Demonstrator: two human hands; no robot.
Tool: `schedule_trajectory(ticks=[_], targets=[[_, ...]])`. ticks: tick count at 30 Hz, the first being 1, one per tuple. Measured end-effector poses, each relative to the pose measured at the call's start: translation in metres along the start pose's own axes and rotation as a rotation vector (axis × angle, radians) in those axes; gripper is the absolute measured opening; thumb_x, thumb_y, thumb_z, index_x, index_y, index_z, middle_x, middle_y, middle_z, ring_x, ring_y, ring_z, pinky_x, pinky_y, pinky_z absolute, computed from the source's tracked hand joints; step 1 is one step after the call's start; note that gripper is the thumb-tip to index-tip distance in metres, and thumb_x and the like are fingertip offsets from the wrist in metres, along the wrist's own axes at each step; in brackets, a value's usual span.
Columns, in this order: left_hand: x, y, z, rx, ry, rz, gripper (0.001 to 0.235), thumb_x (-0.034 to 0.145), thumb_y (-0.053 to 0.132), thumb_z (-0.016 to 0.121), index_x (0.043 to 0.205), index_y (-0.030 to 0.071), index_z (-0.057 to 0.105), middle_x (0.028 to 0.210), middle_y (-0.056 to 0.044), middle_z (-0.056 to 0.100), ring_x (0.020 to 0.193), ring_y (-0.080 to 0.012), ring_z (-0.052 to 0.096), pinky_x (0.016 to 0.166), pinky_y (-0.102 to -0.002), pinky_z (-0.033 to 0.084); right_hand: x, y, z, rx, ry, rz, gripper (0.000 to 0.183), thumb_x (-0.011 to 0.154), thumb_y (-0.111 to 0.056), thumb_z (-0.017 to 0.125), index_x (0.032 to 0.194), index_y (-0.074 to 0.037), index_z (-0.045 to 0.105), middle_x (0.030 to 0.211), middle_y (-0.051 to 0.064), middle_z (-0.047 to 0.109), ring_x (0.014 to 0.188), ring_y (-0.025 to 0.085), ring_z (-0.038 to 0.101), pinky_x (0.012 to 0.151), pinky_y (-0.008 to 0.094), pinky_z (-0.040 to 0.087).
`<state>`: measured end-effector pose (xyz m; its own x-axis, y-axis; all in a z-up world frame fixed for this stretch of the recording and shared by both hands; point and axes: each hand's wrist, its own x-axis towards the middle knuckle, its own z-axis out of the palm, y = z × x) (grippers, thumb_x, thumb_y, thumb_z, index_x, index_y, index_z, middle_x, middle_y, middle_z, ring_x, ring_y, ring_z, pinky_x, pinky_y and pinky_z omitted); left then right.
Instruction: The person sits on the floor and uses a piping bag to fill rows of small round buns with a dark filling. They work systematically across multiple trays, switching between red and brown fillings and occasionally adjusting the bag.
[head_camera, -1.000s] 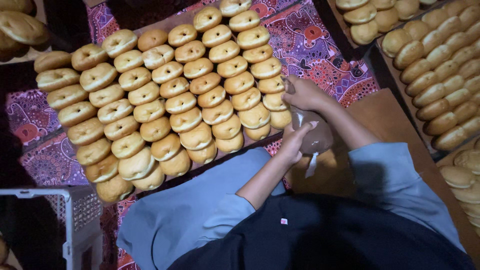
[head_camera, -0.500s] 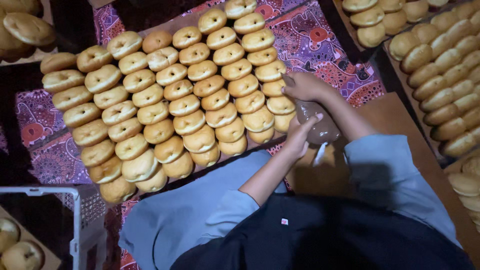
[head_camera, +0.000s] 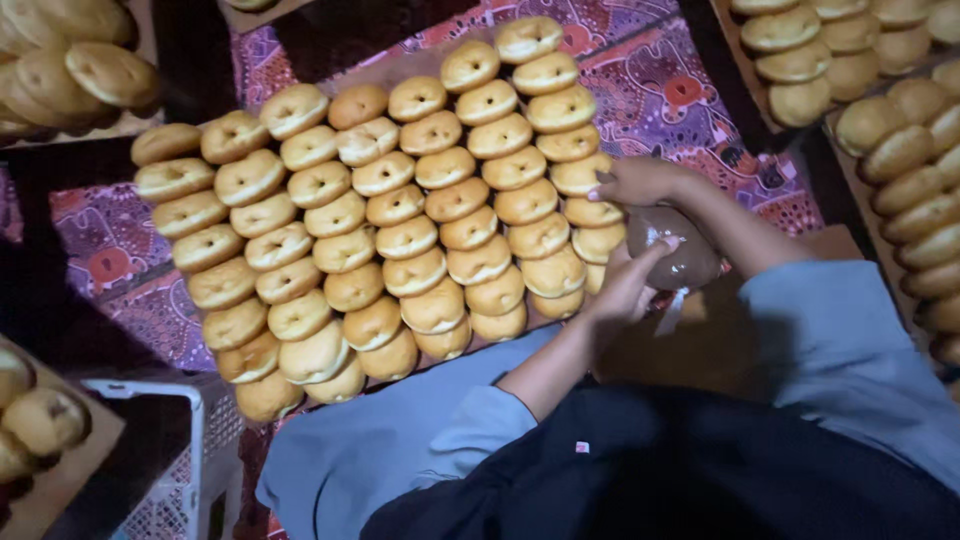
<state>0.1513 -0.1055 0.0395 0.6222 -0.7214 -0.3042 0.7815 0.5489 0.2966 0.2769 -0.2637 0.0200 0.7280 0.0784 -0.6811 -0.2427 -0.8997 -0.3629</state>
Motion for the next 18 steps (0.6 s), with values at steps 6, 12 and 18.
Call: schedule_trajectory(ticks=[6, 12, 18], targets=[[0.002, 0.006, 0.003, -0.066, -0.017, 0.017, 0.047, 0.099, 0.009, 0.066, 0.141, -0.002, 0.048, 0.127, -0.016, 0.062, 0.114, -0.0299, 0.067, 0.098, -0.047, 0.058, 0.007, 0.006, 0.003, -0.04, -0.013, 0.08, 0.054, 0.096, -0.051, 0.059, 0.125, -0.006, 0.068, 0.109, 0.024, 0.075, 0.102, 0.038, 0.074, 0.094, 0.048, 0.054], [0.001, 0.005, 0.006, -0.031, 0.046, -0.044, 0.049, 0.095, 0.009, 0.067, 0.139, 0.002, 0.046, 0.125, -0.015, 0.062, 0.11, -0.0303, 0.067, 0.093, -0.048, 0.059, -0.003, 0.003, 0.005, 0.037, 0.046, 0.017, 0.049, 0.099, -0.044, 0.05, 0.131, -0.008, 0.062, 0.111, 0.026, 0.072, 0.104, 0.041, 0.07, 0.095, 0.05, 0.05], [0.003, -0.001, 0.003, -0.013, 0.057, -0.066, 0.05, 0.095, 0.008, 0.068, 0.14, 0.001, 0.046, 0.124, -0.016, 0.062, 0.107, -0.0296, 0.068, 0.089, -0.046, 0.06, -0.01, -0.001, 0.004, 0.037, 0.053, 0.029, 0.047, 0.102, -0.042, 0.048, 0.126, -0.006, 0.066, 0.109, 0.026, 0.072, 0.103, 0.041, 0.071, 0.095, 0.05, 0.051]])
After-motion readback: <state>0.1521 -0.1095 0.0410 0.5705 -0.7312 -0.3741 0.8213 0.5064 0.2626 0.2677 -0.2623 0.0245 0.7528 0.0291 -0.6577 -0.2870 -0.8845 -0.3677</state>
